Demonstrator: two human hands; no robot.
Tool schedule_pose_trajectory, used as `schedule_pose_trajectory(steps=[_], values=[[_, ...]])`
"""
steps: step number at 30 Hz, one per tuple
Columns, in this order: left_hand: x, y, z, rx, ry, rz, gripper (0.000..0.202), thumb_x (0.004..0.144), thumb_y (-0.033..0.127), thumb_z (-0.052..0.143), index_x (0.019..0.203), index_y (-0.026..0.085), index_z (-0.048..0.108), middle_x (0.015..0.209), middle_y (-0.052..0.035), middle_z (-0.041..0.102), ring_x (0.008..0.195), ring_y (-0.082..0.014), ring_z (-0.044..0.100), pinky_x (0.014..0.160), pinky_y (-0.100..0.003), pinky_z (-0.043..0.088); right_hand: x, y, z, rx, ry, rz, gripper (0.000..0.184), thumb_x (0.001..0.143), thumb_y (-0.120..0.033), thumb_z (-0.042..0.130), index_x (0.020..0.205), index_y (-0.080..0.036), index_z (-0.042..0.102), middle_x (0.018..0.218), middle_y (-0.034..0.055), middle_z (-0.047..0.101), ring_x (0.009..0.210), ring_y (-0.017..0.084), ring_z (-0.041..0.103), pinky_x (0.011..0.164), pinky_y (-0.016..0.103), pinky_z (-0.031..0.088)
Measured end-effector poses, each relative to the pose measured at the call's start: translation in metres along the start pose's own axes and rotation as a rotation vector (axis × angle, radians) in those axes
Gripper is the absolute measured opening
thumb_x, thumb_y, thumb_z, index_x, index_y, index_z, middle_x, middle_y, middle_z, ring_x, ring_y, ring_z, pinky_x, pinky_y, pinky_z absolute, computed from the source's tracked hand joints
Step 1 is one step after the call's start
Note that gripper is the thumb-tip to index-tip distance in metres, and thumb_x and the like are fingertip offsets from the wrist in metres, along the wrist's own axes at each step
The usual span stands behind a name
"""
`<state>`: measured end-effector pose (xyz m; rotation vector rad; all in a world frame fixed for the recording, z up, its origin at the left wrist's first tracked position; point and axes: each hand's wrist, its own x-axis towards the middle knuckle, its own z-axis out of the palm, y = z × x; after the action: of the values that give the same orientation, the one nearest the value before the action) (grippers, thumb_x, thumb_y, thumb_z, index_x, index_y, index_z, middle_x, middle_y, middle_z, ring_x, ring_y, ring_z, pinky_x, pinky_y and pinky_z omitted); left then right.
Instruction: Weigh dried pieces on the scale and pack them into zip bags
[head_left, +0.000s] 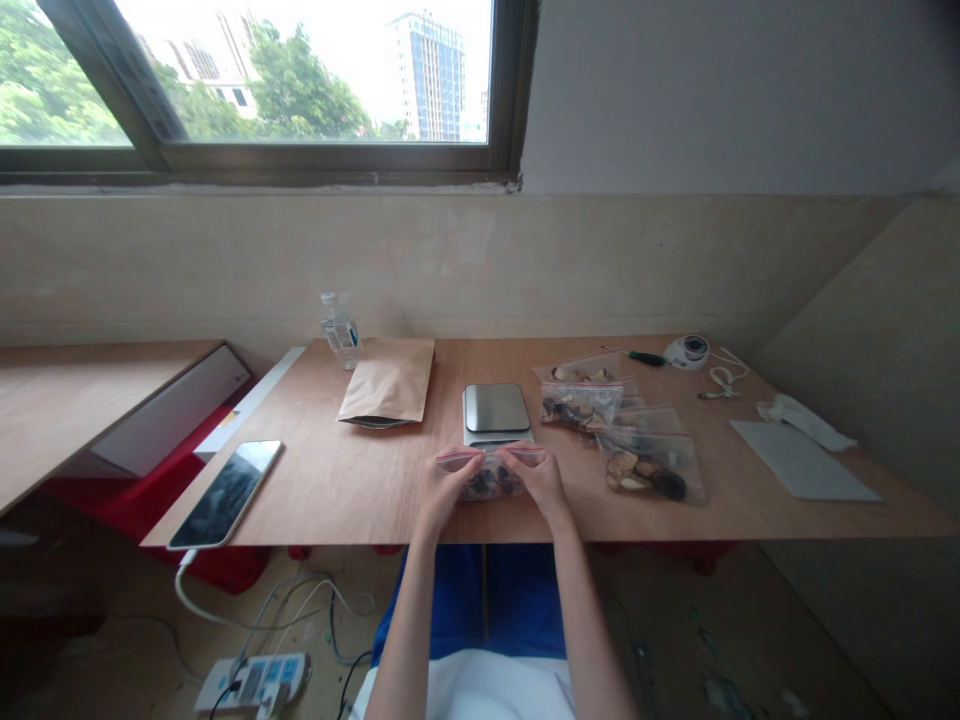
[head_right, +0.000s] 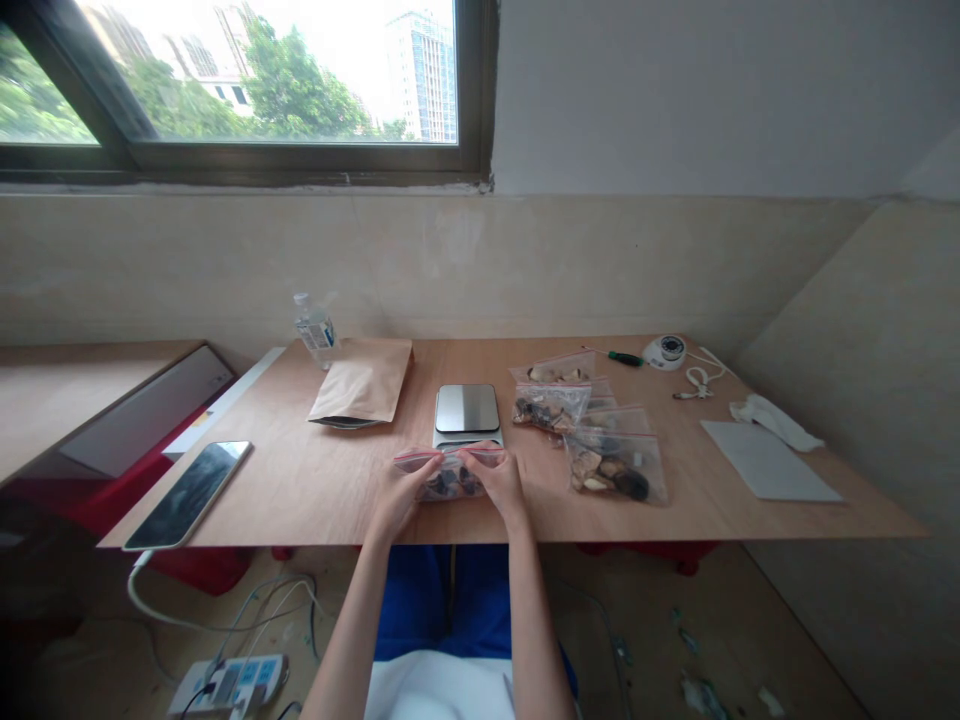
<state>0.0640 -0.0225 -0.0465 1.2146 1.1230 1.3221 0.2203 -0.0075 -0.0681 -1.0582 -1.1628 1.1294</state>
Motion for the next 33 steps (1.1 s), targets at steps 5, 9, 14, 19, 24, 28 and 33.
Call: schedule_pose_trajectory(steps=[5, 9, 14, 19, 24, 28, 33], values=[[0.001, 0.004, 0.003, 0.0, -0.023, 0.008, 0.028, 0.07, 0.039, 0.067, 0.081, 0.013, 0.07, 0.082, -0.0087, 0.071, 0.08, -0.0215, 0.065, 0.072, -0.03, 0.051, 0.0, -0.004, 0.001, 0.033, -0.041, 0.008, 0.021, 0.069, -0.036, 0.07, 0.08, -0.018, 0.069, 0.08, 0.0029, 0.072, 0.078, 0.019, 0.066, 0.074, 0.029, 0.05], [0.0, -0.002, 0.006, -0.049, -0.093, -0.017, 0.03, 0.072, 0.039, 0.066, 0.087, 0.013, 0.07, 0.089, -0.0097, 0.071, 0.086, -0.0226, 0.065, 0.077, -0.032, 0.05, -0.001, -0.007, 0.005, -0.026, -0.11, -0.019, 0.021, 0.07, -0.037, 0.068, 0.083, -0.02, 0.071, 0.085, 0.0038, 0.071, 0.084, 0.02, 0.064, 0.078, 0.03, 0.049], [0.0, -0.008, 0.005, -0.055, -0.05, 0.009, 0.029, 0.072, 0.039, 0.065, 0.086, 0.013, 0.07, 0.088, -0.0097, 0.071, 0.086, -0.0223, 0.064, 0.078, -0.032, 0.05, 0.0, -0.006, 0.014, -0.064, -0.066, -0.086, 0.017, 0.072, -0.036, 0.066, 0.077, -0.02, 0.07, 0.076, 0.0027, 0.07, 0.077, 0.019, 0.062, 0.074, 0.03, 0.048], [0.002, -0.007, 0.006, -0.01, 0.021, 0.063, 0.027, 0.072, 0.039, 0.064, 0.081, 0.015, 0.07, 0.084, -0.0085, 0.071, 0.083, -0.0216, 0.064, 0.076, -0.032, 0.05, -0.004, -0.007, 0.028, -0.177, 0.101, -0.148, 0.016, 0.075, -0.034, 0.061, 0.071, -0.021, 0.067, 0.07, 0.0029, 0.068, 0.069, 0.019, 0.061, 0.065, 0.029, 0.048], [0.003, 0.0, 0.005, 0.051, 0.09, 0.13, 0.021, 0.072, 0.037, 0.064, 0.074, 0.017, 0.069, 0.076, -0.0055, 0.07, 0.078, -0.0201, 0.064, 0.075, -0.03, 0.049, -0.007, -0.011, 0.038, -0.232, 0.179, -0.2, 0.016, 0.078, -0.033, 0.056, 0.073, -0.022, 0.068, 0.075, 0.0037, 0.07, 0.074, 0.021, 0.063, 0.069, 0.03, 0.048], [0.002, 0.005, -0.002, 0.07, 0.151, 0.11, 0.021, 0.073, 0.037, 0.064, 0.075, 0.017, 0.068, 0.075, -0.0043, 0.069, 0.076, -0.0195, 0.064, 0.072, -0.028, 0.049, -0.007, -0.014, 0.041, -0.18, 0.113, -0.184, 0.017, 0.079, -0.033, 0.057, 0.079, -0.022, 0.069, 0.084, 0.0044, 0.071, 0.082, 0.021, 0.064, 0.076, 0.031, 0.049], [0.0, 0.005, -0.006, 0.059, 0.155, 0.062, 0.028, 0.073, 0.043, 0.062, 0.076, 0.016, 0.069, 0.073, -0.0044, 0.068, 0.074, -0.0196, 0.064, 0.065, -0.026, 0.05, -0.009, -0.01, 0.046, -0.237, 0.224, -0.188, 0.017, 0.079, -0.032, 0.054, 0.076, -0.023, 0.068, 0.078, 0.0041, 0.07, 0.076, 0.021, 0.063, 0.073, 0.032, 0.049]])
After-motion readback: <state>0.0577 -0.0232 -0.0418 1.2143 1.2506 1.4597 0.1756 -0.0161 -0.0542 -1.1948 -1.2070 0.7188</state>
